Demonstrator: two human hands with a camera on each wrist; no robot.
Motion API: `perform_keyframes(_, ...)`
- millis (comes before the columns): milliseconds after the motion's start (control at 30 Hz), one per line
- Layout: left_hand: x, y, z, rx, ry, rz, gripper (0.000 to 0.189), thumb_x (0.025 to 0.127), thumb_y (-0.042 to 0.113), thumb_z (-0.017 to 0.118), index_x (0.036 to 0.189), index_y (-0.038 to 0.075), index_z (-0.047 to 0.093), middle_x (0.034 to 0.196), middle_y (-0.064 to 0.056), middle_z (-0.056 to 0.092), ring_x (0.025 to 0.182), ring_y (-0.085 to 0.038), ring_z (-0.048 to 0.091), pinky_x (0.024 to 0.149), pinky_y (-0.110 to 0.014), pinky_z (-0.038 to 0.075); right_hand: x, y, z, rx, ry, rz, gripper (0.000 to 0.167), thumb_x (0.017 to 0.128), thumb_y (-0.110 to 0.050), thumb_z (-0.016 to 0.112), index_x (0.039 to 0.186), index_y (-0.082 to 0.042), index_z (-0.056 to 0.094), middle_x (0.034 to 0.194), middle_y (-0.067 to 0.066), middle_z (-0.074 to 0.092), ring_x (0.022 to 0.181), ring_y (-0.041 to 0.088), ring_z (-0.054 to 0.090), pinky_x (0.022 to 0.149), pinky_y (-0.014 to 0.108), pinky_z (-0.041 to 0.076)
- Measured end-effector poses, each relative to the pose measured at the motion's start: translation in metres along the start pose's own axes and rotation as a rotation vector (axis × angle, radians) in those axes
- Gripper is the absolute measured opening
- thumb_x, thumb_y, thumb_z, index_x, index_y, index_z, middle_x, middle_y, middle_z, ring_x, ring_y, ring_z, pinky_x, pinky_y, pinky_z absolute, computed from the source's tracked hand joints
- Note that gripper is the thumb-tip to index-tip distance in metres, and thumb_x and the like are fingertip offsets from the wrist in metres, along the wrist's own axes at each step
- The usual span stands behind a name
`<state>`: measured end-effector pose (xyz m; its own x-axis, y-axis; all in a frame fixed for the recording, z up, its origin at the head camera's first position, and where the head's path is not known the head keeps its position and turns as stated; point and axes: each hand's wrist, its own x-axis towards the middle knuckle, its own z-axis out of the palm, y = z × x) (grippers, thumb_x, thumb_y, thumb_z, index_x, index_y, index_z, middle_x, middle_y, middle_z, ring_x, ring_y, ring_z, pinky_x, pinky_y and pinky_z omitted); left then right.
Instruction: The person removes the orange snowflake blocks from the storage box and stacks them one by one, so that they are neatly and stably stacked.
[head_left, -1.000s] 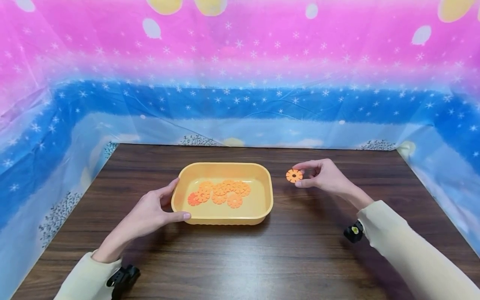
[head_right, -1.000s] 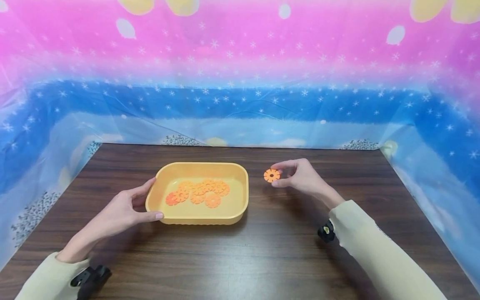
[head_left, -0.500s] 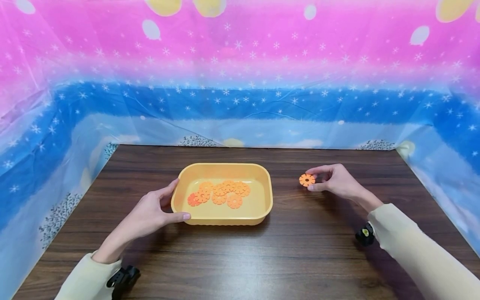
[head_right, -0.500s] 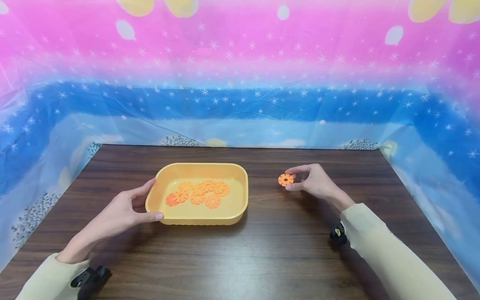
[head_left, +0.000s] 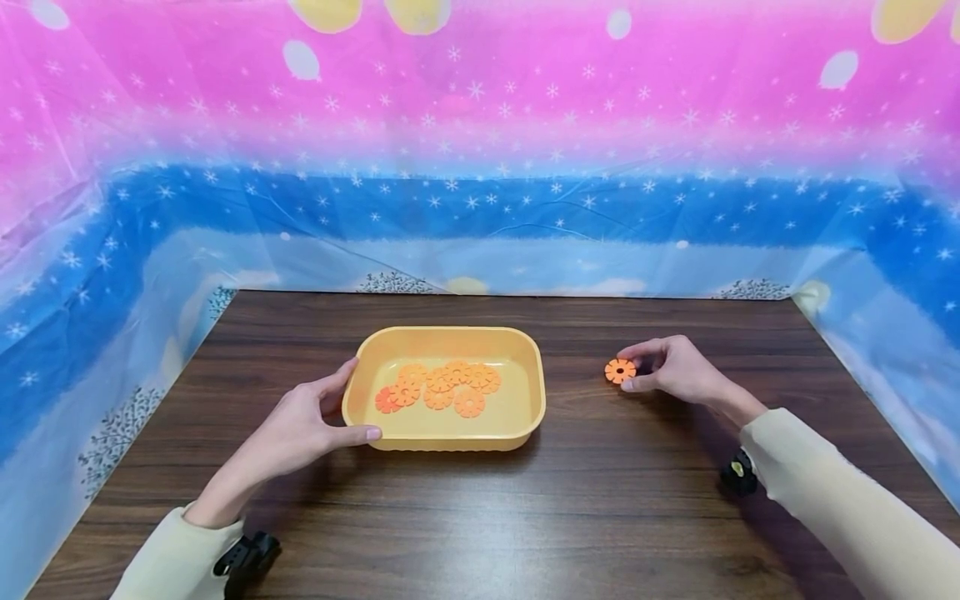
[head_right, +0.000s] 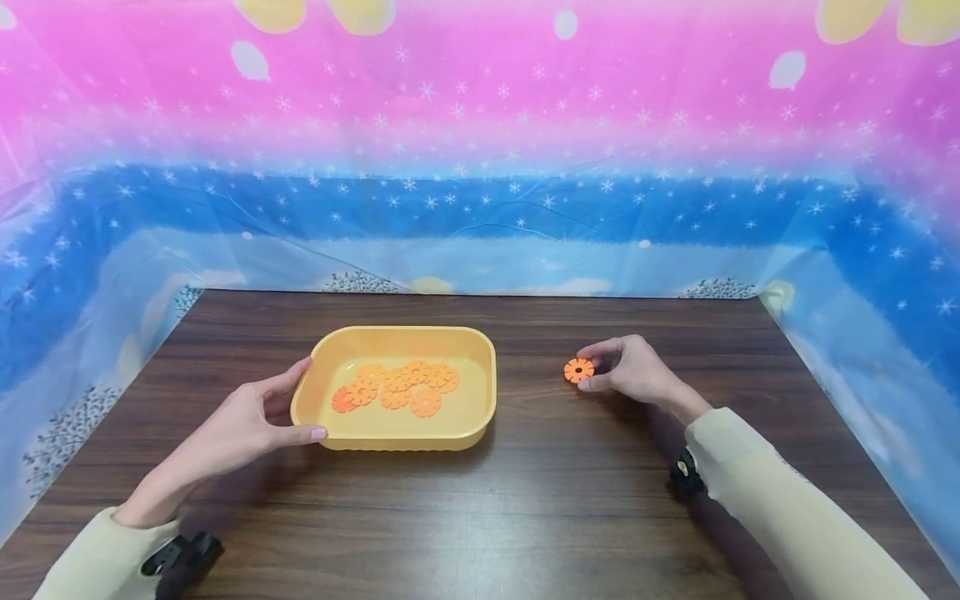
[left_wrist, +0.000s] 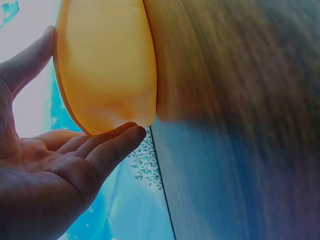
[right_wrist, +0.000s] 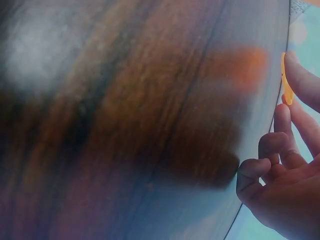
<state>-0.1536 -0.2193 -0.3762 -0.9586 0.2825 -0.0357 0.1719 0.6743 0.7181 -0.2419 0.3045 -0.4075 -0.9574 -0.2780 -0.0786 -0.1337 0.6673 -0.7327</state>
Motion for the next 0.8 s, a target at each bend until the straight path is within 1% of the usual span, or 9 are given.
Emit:
perform_keyframes(100,-0.0002,-0.0007,-0.0002,-0.001,-0.002,0.003,0.109,0.084,0.042,0.088,0.163,-0.002,0.026,0.162,-0.023,0.038,0.139,-0.037,0.053,0.107,-0.056,0.051,0.0005,0.0001,0.0019,-0.008,0.003,-0.006,0.047,0.084,-0.016,0.088,0.127,-0.003,0.074,0.102,0.011,0.067,0.060,0.015,0.042,0.054,0.025,0.036)
perform_keyframes(200,-0.0001,-0.0011,-0.0004,-0.003,-0.004,0.005,0.110,0.084,0.043,0.088,0.163,-0.002,0.026,0.164,-0.022,0.036,0.139,-0.037,0.052,0.107,-0.056,0.050,0.0011,0.0003,0.0042,-0.018,0.004,-0.029,0.047,0.084,-0.016,0.089,0.126,-0.002,0.074,0.102,0.012,0.067,0.061,0.015,0.043,0.055,0.026,0.036)
perform_keyframes(400,-0.0005,-0.0010,-0.0005,-0.001,-0.004,0.004,0.109,0.084,0.042,0.088,0.163,-0.002,0.027,0.165,-0.021,0.035,0.140,-0.037,0.052,0.108,-0.056,0.050,0.0020,-0.0015,0.0076,-0.051,0.007,-0.070,0.046,0.082,-0.016,0.090,0.124,-0.002,0.076,0.101,0.011,0.068,0.073,0.018,0.049,0.060,0.026,0.040)
perform_keyframes(567,-0.0005,0.0002,0.0000,-0.010,-0.002,0.000,0.107,0.085,0.039,0.088,0.163,-0.001,0.027,0.164,-0.021,0.035,0.140,-0.037,0.052,0.108,-0.056,0.050,0.0030,-0.0028,0.0083,-0.069,0.000,-0.079,0.046,0.082,-0.016,0.090,0.124,-0.002,0.076,0.100,0.009,0.068,0.082,0.021,0.053,0.064,0.027,0.043)
perform_keyframes(800,-0.0004,0.0001,-0.0003,-0.009,-0.003,-0.008,0.107,0.085,0.039,0.088,0.163,-0.001,0.027,0.164,-0.021,0.035,0.140,-0.037,0.051,0.108,-0.056,0.050,0.0043,-0.0022,0.0094,-0.108,-0.006,-0.091,0.045,0.082,-0.017,0.090,0.123,-0.003,0.077,0.102,0.009,0.069,0.093,0.024,0.057,0.074,0.031,0.047)
